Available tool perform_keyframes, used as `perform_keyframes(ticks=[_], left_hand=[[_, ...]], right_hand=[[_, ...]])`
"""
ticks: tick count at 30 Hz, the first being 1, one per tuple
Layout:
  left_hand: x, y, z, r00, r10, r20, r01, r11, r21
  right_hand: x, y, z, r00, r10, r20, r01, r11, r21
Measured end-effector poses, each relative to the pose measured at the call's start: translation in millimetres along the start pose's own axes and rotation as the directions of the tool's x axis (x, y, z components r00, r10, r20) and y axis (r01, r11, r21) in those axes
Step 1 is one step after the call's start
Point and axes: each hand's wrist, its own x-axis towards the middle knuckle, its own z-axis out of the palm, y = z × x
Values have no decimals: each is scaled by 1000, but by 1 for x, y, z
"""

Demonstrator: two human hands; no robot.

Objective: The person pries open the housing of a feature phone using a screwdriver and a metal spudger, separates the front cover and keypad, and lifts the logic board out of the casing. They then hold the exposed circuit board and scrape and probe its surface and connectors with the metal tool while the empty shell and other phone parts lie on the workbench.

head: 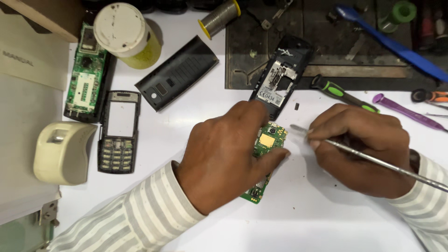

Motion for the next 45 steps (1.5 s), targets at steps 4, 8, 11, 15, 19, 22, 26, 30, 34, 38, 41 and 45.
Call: perform_keyframes(ticks=[4, 8, 11, 15, 19, 22, 26, 30, 34, 38, 41, 45], left_hand=[[1, 5, -13, 990, -121, 70, 108, 980, 167], [-1, 21, -19, 977, -184, 104, 149, 948, 280], [-4, 32, -23, 974, -205, 101, 166, 939, 302], [-7, 39, -29, 970, -211, 124, 168, 942, 292], [-5, 44, -36, 962, -211, 174, 181, 968, 174], [-5, 45, -40, 961, -184, 209, 176, 983, 56], [3, 44, -47, 953, -221, 209, 231, 973, -23], [6, 42, -48, 963, -218, 162, 240, 961, -137], [10, 44, -51, 936, -294, 196, 336, 912, -234], [11, 43, -54, 922, -312, 229, 373, 874, -311], [12, 45, -50, 914, -312, 258, 391, 846, -362], [13, 47, -46, 900, -308, 308, 423, 791, -442]], right_hand=[[-5, -12, -4, 989, -6, -147, 4, 1000, -18], [-6, -20, -4, 977, 54, -205, -62, 998, -32], [-4, -25, -5, 976, 45, -212, -58, 997, -56], [1, -31, -2, 971, 48, -233, -55, 998, -27], [6, -38, -4, 963, 95, -252, -121, 989, -87], [9, -41, -7, 953, 169, -253, -183, 983, -30], [16, -38, -11, 953, 215, -216, -219, 976, 4], [17, -36, -12, 945, 238, -222, -233, 971, 49], [18, -38, -15, 934, 278, -225, -274, 960, 50], [18, -42, -18, 941, 265, -211, -259, 964, 56], [15, -45, -21, 946, 251, -206, -243, 968, 63], [14, -50, -23, 950, 241, -197, -236, 971, 48]])
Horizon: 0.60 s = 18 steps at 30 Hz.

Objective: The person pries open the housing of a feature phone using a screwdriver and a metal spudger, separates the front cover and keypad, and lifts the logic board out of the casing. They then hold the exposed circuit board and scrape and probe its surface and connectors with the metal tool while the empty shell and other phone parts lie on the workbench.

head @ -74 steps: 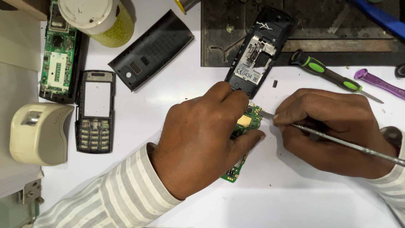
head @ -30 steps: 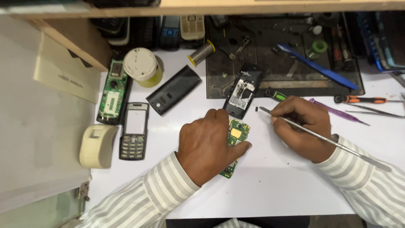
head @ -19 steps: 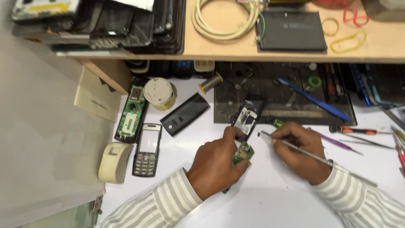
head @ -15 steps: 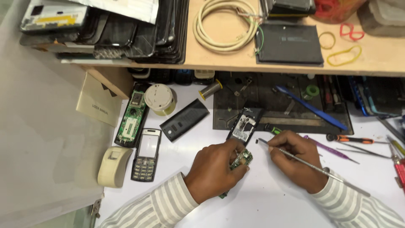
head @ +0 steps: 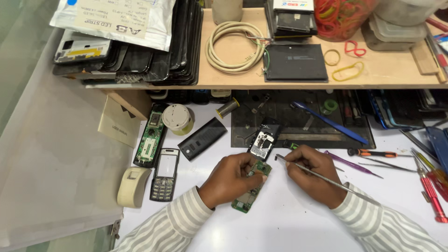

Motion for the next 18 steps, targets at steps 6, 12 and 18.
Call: perform_keyframes(ticks=[6, 12, 18], left_hand=[[-1, 1, 4, 1000, -28, 10, 28, 999, -30], [-3, 2, 6, 999, -42, -11, 43, 998, 52], [-2, 0, 6, 1000, 13, -4, -13, 1000, -15]], right_hand=[[-3, -8, -4, 1000, -24, -6, 24, 999, 23], [-4, -11, -6, 1000, 10, -10, -10, 999, 33], [-5, -9, -5, 999, 34, 10, -34, 999, 15]])
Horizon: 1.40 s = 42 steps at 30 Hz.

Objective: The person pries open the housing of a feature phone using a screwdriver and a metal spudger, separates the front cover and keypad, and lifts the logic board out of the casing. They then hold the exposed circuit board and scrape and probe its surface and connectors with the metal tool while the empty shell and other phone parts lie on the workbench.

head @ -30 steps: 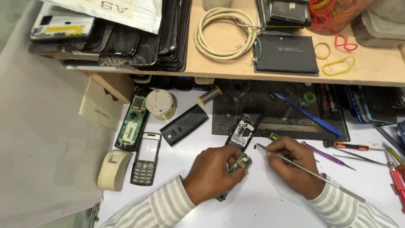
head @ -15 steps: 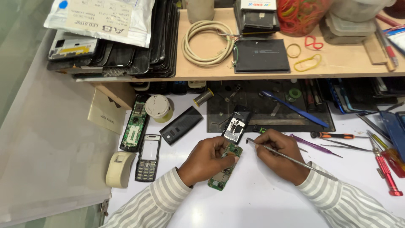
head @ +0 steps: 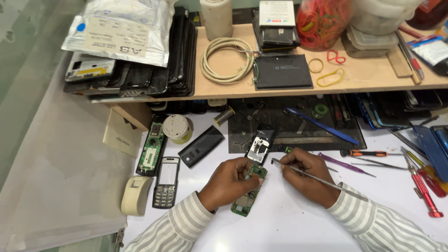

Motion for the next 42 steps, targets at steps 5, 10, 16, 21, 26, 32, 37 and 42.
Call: perform_keyframes(ticks=[5, 10, 16, 21, 26, 32, 37, 42], left_hand=[[-4, 2, -4, 1000, -27, 6, 27, 1000, 13], [-7, 7, -8, 998, -58, -3, 58, 996, 73], [-5, 8, -8, 998, -56, 6, 56, 998, 41], [-5, 8, -8, 998, -68, 2, 67, 996, 51], [-4, 8, -8, 997, -73, 7, 73, 997, 40], [-3, 6, -10, 999, -54, 1, 54, 997, 50], [-2, 6, -10, 999, -49, 2, 49, 997, 63], [-3, 7, -10, 996, -88, 11, 87, 993, 83]], right_hand=[[0, -1, 3, 1000, 9, -7, -9, 1000, 17], [1, 0, 5, 1000, 27, -5, -27, 1000, 9], [1, 1, 3, 999, 55, -3, -55, 998, -10], [1, 1, 4, 998, 57, 0, -57, 998, 7], [2, 3, 3, 998, 61, 0, -61, 998, -8], [4, 5, 4, 999, 49, 7, -49, 999, -21], [4, 5, 4, 998, 60, 8, -59, 998, -17], [4, 4, 4, 998, 58, 14, -58, 998, -10]])
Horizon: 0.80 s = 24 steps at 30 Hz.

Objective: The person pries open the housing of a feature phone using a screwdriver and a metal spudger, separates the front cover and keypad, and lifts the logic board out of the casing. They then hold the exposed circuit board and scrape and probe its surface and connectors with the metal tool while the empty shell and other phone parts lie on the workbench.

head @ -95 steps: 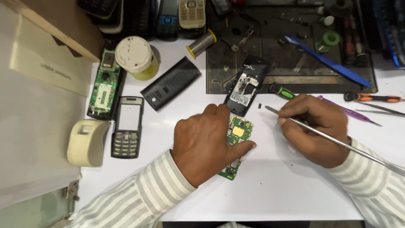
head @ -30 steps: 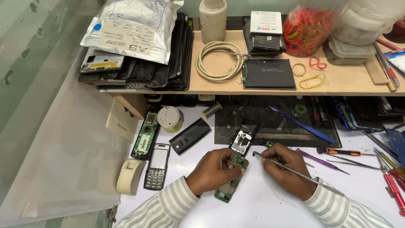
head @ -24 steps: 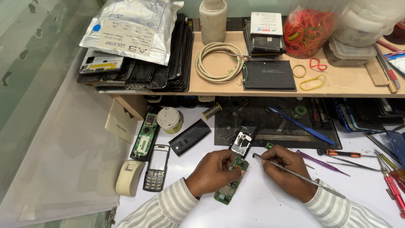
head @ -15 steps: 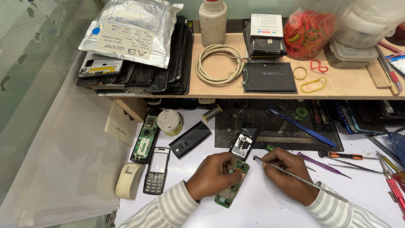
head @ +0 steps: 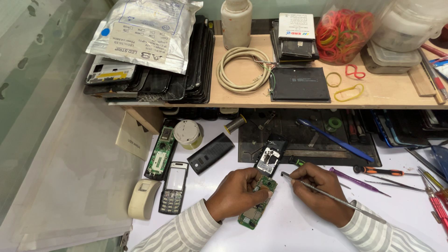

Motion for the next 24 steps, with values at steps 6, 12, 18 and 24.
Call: perform_keyframes(ticks=[6, 12, 18, 24], left_hand=[[0, 0, 0, 999, 35, -4, -35, 999, -8], [-1, 0, 0, 999, 39, -6, -39, 999, 0], [-1, 0, 1, 999, 46, 2, -46, 998, -33], [-1, 1, 0, 1000, 23, -3, -23, 1000, -8]], right_hand=[[0, 0, 1, 1000, 5, -10, -5, 1000, -22], [-1, 0, 1, 1000, 8, -7, -8, 1000, 7], [0, -2, 0, 1000, 10, -11, -11, 1000, -25], [0, 5, 0, 1000, 4, -9, -4, 1000, -9]])
